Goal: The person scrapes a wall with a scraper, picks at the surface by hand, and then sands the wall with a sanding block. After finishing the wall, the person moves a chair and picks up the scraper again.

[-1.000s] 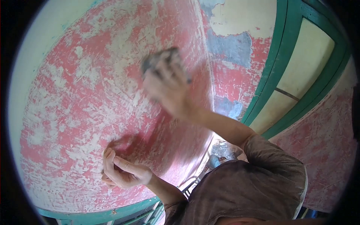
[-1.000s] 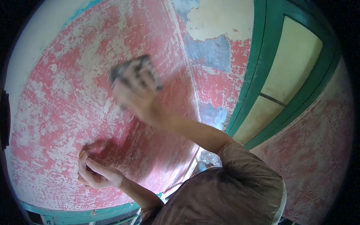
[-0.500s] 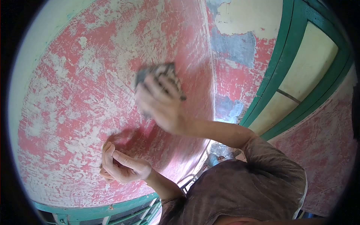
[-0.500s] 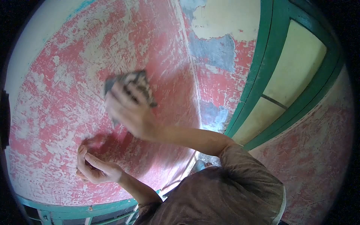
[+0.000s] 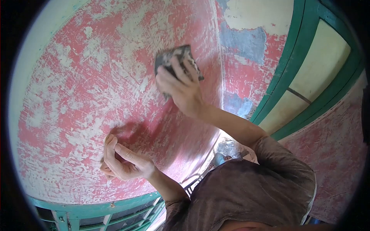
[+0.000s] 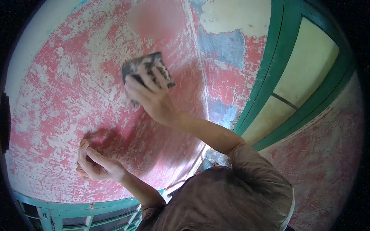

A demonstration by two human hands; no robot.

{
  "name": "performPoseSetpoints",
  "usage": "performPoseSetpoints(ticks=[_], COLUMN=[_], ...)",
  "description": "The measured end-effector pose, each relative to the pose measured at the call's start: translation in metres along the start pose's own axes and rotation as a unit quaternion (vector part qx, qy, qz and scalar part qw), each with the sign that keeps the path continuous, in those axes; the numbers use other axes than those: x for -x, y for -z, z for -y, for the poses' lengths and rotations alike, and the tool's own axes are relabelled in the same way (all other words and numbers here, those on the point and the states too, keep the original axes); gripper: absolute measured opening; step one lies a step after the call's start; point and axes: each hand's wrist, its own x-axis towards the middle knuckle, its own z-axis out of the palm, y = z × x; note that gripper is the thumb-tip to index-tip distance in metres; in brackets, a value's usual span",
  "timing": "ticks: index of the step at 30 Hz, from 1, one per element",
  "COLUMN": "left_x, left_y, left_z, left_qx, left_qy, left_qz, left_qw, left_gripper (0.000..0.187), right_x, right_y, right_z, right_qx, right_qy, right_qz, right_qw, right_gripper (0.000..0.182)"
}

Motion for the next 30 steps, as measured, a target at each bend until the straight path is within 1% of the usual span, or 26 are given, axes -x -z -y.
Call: performPoseSetpoints(ticks=[2, 3, 5, 6, 8, 9, 10, 11, 12, 13, 14, 15, 16, 17, 18, 20, 21, 22, 23, 24, 25, 26, 27, 28, 29, 30], left_x=[0.000, 0.000, -0.002, -0.002, -0.001, -0.001, -0.001, 0.000, -0.001, 0.000, -0.001, -0.001, -0.001, 0.000, -0.001, 0.004, 0.008, 0.016, 0.025, 0.035, 0.058, 0.077, 0.094, 0.112, 0.132, 0.156], left_y=[-0.001, -0.001, -0.003, -0.002, 0.002, 0.003, 0.003, 0.005, 0.005, 0.003, 0.003, 0.002, 0.001, 0.001, -0.001, -0.013, -0.025, -0.028, -0.026, -0.024, -0.031, -0.044, -0.063, -0.078, -0.079, -0.071], left_z=[-0.001, -0.002, -0.003, -0.002, -0.001, 0.000, 0.000, -0.002, -0.004, -0.007, -0.006, -0.007, -0.008, -0.005, -0.009, -0.014, -0.014, -0.019, -0.025, -0.027, 0.014, 0.004, -0.020, -0.045, -0.058, -0.062], left_qx=[-0.005, 0.008, 0.025, 0.009, -0.005, -0.012, -0.017, -0.011, -0.016, -0.016, -0.017, -0.005, 0.007, -0.011, 0.053, 0.086, 0.232, 0.247, 0.164, 0.079, 0.116, 0.130, 0.253, 0.372, 0.485, 0.454], left_qy=[0.003, 0.010, 0.012, 0.000, -0.008, -0.007, -0.006, -0.006, 0.011, 0.030, 0.015, 0.018, 0.022, 0.014, 0.021, 0.027, 0.041, 0.047, 0.028, 0.008, -0.019, -0.013, -0.020, -0.022, -0.021, 0.071], left_qz=[0.000, -0.003, -0.004, 0.000, 0.002, 0.005, 0.010, 0.013, 0.008, 0.005, 0.000, 0.000, 0.000, -0.002, -0.004, -0.062, -0.087, -0.075, -0.104, -0.132, -0.133, -0.116, -0.070, -0.023, 0.021, 0.266], left_qw=[1.000, 1.000, 1.000, 1.000, 1.000, 1.000, 1.000, 1.000, 1.000, 0.999, 1.000, 1.000, 1.000, 1.000, 0.998, 0.994, 0.968, 0.965, 0.981, 0.988, 0.984, 0.985, 0.965, 0.928, 0.874, 0.847], left_gripper=[0.019, 0.019, 0.019, 0.019, 0.020, 0.020, 0.020, 0.020, 0.020, 0.021, 0.021, 0.021, 0.021, 0.021, 0.021, 0.022, 0.028, 0.028, 0.029, 0.031, 0.037, 0.037, 0.037, 0.037, 0.038, 0.038], right_x=[-0.005, 0.002, 0.023, 0.031, 0.045, 0.046, 0.046, 0.047, 0.053, 0.060, 0.066, 0.072, 0.078, 0.078, 0.085, 0.099, 0.105, 0.111, 0.117, 0.121, 0.126, 0.132, 0.150, 0.170, 0.190, 0.212], right_y=[0.003, 0.003, -0.002, -0.001, 0.009, 0.015, 0.020, 0.026, 0.032, 0.042, 0.059, 0.078, 0.096, 0.116, 0.127, 0.148, 0.158, 0.168, 0.179, 0.190, 0.200, 0.213, 0.225, 0.239, 0.253, 0.268], right_z=[0.008, 0.020, 0.046, 0.038, 0.007, -0.008, -0.023, -0.035, -0.050, -0.065, -0.075, -0.082, -0.087, -0.087, -0.088, -0.090, -0.091, -0.092, -0.091, -0.090, -0.087, -0.084, -0.086, -0.088, -0.089, -0.089], right_qx=[0.023, 0.024, -0.067, -0.063, 0.011, 0.028, -0.014, -0.056, -0.105, -0.150, -0.131, -0.214, -0.293, -0.323, -0.306, -0.431, -0.416, -0.403, -0.389, -0.373, -0.395, -0.417, -0.417, -0.402, -0.418, -0.434], right_qy=[-0.120, -0.120, -0.070, -0.074, -0.030, -0.113, -0.214, -0.316, -0.388, -0.456, -0.460, -0.564, -0.652, -0.677, -0.682, -0.690, -0.694, -0.728, -0.760, -0.764, -0.765, -0.765, -0.753, -0.763, -0.762, -0.758], right_qz=[0.043, 0.044, 0.055, 0.053, 0.094, 0.089, 0.063, 0.035, 0.002, -0.034, -0.040, -0.052, -0.070, -0.074, -0.085, -0.167, -0.180, -0.191, -0.203, -0.216, -0.182, -0.147, -0.099, -0.113, -0.062, -0.011], right_qw=[0.992, 0.991, 0.994, 0.994, 0.995, 0.989, 0.975, 0.947, 0.915, 0.877, 0.877, 0.796, 0.696, 0.657, 0.659, 0.557, 0.560, 0.521, 0.479, 0.479, 0.475, 0.467, 0.499, 0.494, 0.490, 0.488], right_gripper=[0.042, 0.042, 0.041, 0.041, 0.041, 0.043, 0.038, 0.033, 0.026, 0.024, 0.024, 0.029, 0.035, 0.036, 0.036, 0.038, 0.038, 0.036, 0.036, 0.036, 0.035, 0.034, 0.038, 0.038, 0.039, 0.040])
